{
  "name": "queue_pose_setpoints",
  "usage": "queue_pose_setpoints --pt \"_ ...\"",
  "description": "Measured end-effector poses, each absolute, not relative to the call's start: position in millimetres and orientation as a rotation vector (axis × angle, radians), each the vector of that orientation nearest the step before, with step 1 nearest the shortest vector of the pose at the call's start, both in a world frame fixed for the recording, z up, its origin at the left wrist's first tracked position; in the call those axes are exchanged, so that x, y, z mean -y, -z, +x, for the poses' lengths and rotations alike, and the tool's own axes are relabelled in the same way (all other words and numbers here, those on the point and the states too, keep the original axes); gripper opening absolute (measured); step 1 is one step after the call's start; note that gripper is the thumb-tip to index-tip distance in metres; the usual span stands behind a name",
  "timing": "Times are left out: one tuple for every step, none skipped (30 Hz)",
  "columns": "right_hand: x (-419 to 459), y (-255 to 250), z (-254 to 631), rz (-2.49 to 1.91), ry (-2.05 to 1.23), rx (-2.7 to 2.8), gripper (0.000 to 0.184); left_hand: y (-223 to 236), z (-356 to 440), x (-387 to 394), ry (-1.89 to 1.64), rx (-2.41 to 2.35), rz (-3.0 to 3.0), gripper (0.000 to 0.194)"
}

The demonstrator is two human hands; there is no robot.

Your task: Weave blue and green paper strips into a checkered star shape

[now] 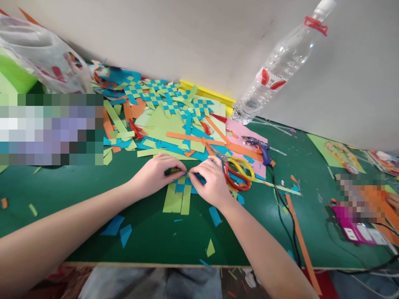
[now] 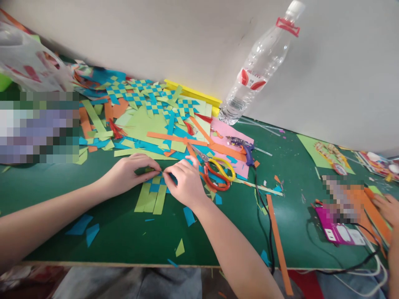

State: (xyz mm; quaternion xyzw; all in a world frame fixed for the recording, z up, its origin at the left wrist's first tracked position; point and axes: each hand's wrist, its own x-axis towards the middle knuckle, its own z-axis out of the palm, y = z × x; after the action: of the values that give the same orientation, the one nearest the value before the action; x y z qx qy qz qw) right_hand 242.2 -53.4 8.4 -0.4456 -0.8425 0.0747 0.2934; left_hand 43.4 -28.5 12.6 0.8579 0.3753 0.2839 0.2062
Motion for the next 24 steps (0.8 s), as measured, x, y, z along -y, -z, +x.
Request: queue_pose_setpoints --pt "53.4 -8.6 242.1 -1.188 -0.196 2.246 0.015 -12.6 43.4 28.2 -0.793 -1.05 2.389 0.012" --pt "53.5 -8.7 242.0 -1.19 -0.194 2.247 0.015 -12.5 43.3 27.9 -0.794 -1.055 2.388 0.012" --pt "53.6 -8.7 241.8 -1.189 -0.193 2.246 0.015 -12.2 43.1 27.6 -0.791 -1.06 2.387 0.012" --pt "53.7 -8.7 241.7 -1.184 -0.194 2.243 0.015 -11.8 42.9 27.3 -0.791 -1.062 2.387 0.012" --pt "53.8 -8.7 241.5 -1.178 -0.195 2.238 0.016 -11.5 42.7 27.1 -0.789 -1.067 2.385 0.011" --pt "53.9 -8.6 241.3 -1.172 -0.195 2.232 0.016 -11.1 42.6 27.0 -0.789 -1.075 2.379 0.01" --pt "53.9 -8.6 241.1 -1.167 -0.194 2.229 0.016 -10.7 42.5 27.1 -0.787 -1.082 2.37 0.01" --pt "53.9 -8.6 241.0 -1.164 -0.194 2.227 0.016 -10.4 42.6 27.2 -0.789 -1.092 2.357 0.01" --pt "53.8 -8.6 240.9 -1.164 -0.195 2.229 0.016 -10.2 42.6 27.5 -0.786 -1.102 2.345 0.01" --pt "53.7 -8.6 240.9 -1.166 -0.196 2.231 0.016 -10.1 42.8 27.8 -0.782 -1.105 2.339 0.01" --pt "53.5 -8.5 241.0 -1.168 -0.197 2.232 0.016 -10.0 42.9 28.0 -0.78 -1.109 2.338 0.011" --pt "53.4 -8.4 241.1 -1.168 -0.198 2.234 0.016 -10.1 43.0 28.1 -0.776 -1.106 2.346 0.01" --pt "53.4 -8.3 241.2 -1.168 -0.198 2.235 0.016 -10.1 43.0 28.2 -0.772 -1.099 2.36 0.01" --pt "53.3 -8.0 241.4 -1.168 -0.197 2.236 0.016 -10.2 43.0 28.1 -0.772 -1.089 2.376 0.01" --pt "53.4 -7.8 241.5 -1.169 -0.195 2.237 0.016 -10.3 43.0 27.9 -0.771 -1.076 2.391 0.011" --pt "53.4 -7.5 241.6 -1.171 -0.193 2.24 0.016 -10.4 43.0 27.7 -0.772 -1.062 2.405 0.011" --pt "53.5 -7.2 241.7 -1.174 -0.191 2.243 0.016 -10.4 43.1 27.4 -0.773 -1.055 2.412 0.012" --pt "53.6 -7.0 241.8 -1.176 -0.188 2.243 0.016 -10.4 43.1 27.2 -0.773 -1.051 2.416 0.012" --pt "53.7 -6.8 241.8 -1.176 -0.185 2.243 0.016 -10.4 43.2 27.1 -0.774 -1.05 2.416 0.012" --pt "53.7 -6.7 241.8 -1.174 -0.181 2.241 0.016 -10.3 43.4 27.1 -0.774 -1.052 2.414 0.012" --pt "53.7 -6.7 241.7 -1.169 -0.178 2.239 0.016 -10.3 43.5 27.2 -0.771 -1.053 2.411 0.012" --pt "53.7 -6.7 241.7 -1.164 -0.173 2.236 0.016 -10.2 43.6 27.4 -0.77 -1.056 2.407 0.013" --pt "53.6 -6.8 241.6 -1.16 -0.169 2.234 0.016 -10.1 43.6 27.7 -0.765 -1.061 2.403 0.013" --pt "53.6 -6.8 241.5 -1.157 -0.165 2.235 0.016 -9.8 43.6 28.0 -0.76 -1.066 2.4 0.013"
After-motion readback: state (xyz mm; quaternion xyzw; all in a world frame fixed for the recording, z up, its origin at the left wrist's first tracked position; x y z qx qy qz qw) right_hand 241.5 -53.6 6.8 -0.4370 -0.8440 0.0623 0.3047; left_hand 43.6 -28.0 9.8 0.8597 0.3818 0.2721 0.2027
